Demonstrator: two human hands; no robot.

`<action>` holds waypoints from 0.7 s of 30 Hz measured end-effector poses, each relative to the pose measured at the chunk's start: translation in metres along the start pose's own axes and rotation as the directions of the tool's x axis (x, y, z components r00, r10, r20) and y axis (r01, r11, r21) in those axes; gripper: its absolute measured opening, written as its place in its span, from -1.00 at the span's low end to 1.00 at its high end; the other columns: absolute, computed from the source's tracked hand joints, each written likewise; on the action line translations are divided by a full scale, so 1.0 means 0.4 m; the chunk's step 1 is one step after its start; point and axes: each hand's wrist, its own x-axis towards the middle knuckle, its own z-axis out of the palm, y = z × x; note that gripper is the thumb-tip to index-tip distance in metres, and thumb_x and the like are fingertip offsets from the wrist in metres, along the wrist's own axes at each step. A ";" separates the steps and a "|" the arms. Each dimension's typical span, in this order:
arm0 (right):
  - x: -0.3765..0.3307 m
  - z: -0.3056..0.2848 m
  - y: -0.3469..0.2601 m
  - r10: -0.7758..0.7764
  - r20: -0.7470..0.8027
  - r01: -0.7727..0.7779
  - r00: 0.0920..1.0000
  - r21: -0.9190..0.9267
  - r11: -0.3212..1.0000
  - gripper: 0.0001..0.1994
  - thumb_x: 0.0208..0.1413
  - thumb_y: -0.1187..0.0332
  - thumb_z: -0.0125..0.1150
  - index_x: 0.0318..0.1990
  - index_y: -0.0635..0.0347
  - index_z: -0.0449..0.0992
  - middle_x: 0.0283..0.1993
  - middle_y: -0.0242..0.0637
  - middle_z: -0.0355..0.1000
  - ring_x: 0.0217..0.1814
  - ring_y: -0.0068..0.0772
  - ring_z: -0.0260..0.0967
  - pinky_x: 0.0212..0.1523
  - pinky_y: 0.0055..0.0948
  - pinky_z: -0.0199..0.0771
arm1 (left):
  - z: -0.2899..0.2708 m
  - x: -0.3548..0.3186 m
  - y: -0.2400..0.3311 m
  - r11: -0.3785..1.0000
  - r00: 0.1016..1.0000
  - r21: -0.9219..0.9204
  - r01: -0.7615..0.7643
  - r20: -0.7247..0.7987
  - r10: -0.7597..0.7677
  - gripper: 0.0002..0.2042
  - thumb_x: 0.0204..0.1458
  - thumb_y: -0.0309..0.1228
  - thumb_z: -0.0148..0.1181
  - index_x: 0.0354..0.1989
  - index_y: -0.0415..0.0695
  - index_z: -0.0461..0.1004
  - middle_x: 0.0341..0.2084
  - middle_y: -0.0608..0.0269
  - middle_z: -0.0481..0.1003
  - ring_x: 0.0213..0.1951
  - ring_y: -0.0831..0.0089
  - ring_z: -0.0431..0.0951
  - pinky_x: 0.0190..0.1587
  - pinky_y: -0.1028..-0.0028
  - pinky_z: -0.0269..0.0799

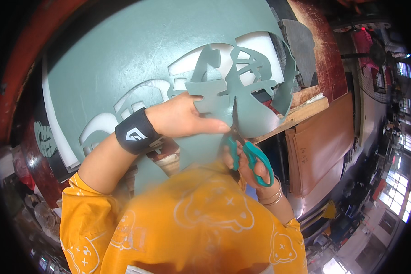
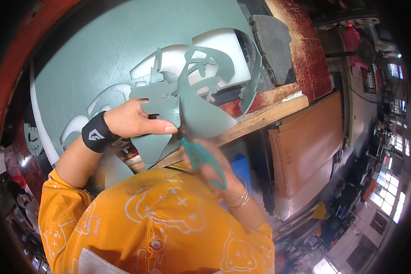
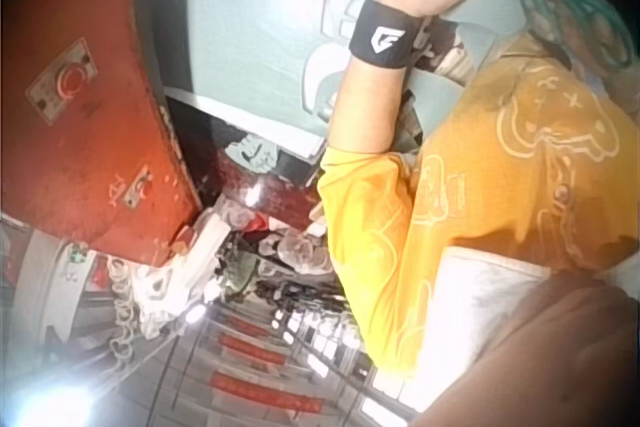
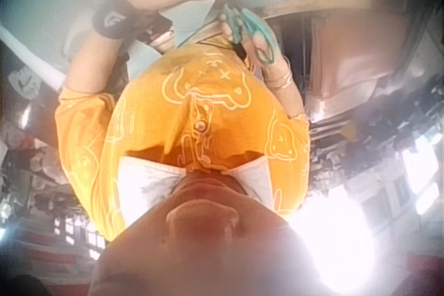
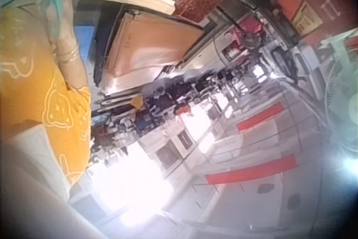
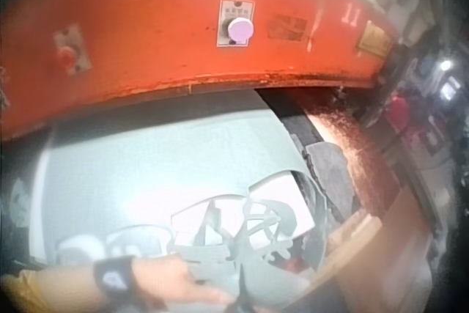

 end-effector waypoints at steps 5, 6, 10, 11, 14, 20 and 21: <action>0.007 -0.010 -0.023 0.109 -0.009 -0.109 0.994 -0.096 0.989 -0.47 0.11 0.08 0.05 0.05 0.38 0.24 -0.12 -0.18 0.35 -0.14 -0.33 0.33 -0.06 -0.45 0.35 | -0.012 0.004 -0.002 0.998 0.998 -0.053 0.024 0.056 -0.021 -0.62 -0.06 -0.40 0.30 -0.05 -0.18 0.40 -0.25 0.35 0.47 -0.20 0.59 0.40 -0.15 0.53 0.36; 0.013 -0.008 -0.032 0.114 0.004 -0.111 0.993 -0.210 0.971 -0.43 0.05 0.04 0.12 0.04 0.38 0.26 -0.16 -0.21 0.36 -0.17 -0.37 0.31 -0.09 -0.47 0.34 | -0.016 0.006 -0.001 0.998 0.997 -0.062 0.016 0.070 -0.012 -0.61 -0.07 -0.40 0.30 -0.04 -0.17 0.40 -0.24 0.35 0.47 -0.20 0.59 0.39 -0.15 0.52 0.36; 0.025 0.006 -0.058 0.137 -0.098 -0.166 0.986 -0.413 0.895 -0.25 -0.24 -0.10 0.35 -0.03 0.35 0.30 -0.29 -0.34 0.31 -0.26 -0.52 0.22 -0.20 -0.57 0.24 | -0.030 0.014 0.003 0.996 0.986 0.071 0.047 0.155 -0.058 -0.50 -0.07 -0.36 0.27 0.08 -0.17 0.30 -0.08 0.21 0.42 -0.05 0.45 0.38 0.00 0.44 0.33; 0.028 0.005 -0.059 0.179 -0.144 -0.226 0.973 -0.455 0.862 -0.21 -0.31 -0.12 0.40 -0.04 0.35 0.31 -0.31 -0.37 0.29 -0.27 -0.55 0.19 -0.22 -0.59 0.22 | -0.031 0.014 0.004 0.995 0.988 0.079 0.054 0.143 -0.064 -0.50 -0.07 -0.36 0.27 0.08 -0.17 0.30 -0.08 0.20 0.42 -0.06 0.44 0.39 -0.01 0.44 0.33; 0.027 -0.011 -0.064 0.174 -0.071 -0.187 0.982 -0.435 0.881 -0.25 -0.27 -0.04 0.40 0.00 0.33 0.30 -0.26 -0.36 0.30 -0.23 -0.54 0.19 -0.20 -0.53 0.24 | -0.018 0.006 0.007 0.982 0.979 0.065 0.177 0.093 -0.182 -0.50 -0.05 -0.36 0.25 0.09 -0.17 0.29 -0.07 0.17 0.42 -0.06 0.40 0.40 -0.01 0.43 0.34; -0.022 -0.035 -0.243 0.459 -0.087 -0.363 0.884 -0.745 0.559 -0.42 -0.24 0.33 0.38 0.01 0.24 0.30 -0.22 -0.38 0.31 -0.21 -0.57 0.26 -0.11 -0.54 0.30 | 0.039 -0.008 0.011 0.965 0.973 0.218 0.147 -0.209 -0.101 -0.62 0.06 -0.36 0.10 0.05 -0.20 0.28 -0.20 0.15 0.46 -0.15 0.43 0.43 -0.09 0.43 0.37; -0.028 -0.029 -0.300 0.473 -0.087 -0.360 0.877 -0.770 0.527 -0.45 -0.24 0.39 0.37 -0.01 0.24 0.31 -0.22 -0.38 0.31 -0.22 -0.58 0.27 -0.11 -0.54 0.32 | 0.051 -0.010 0.009 0.973 0.963 0.179 0.148 -0.251 -0.100 -0.66 0.08 -0.37 0.10 0.00 -0.22 0.31 -0.28 0.21 0.47 -0.22 0.48 0.43 -0.14 0.45 0.38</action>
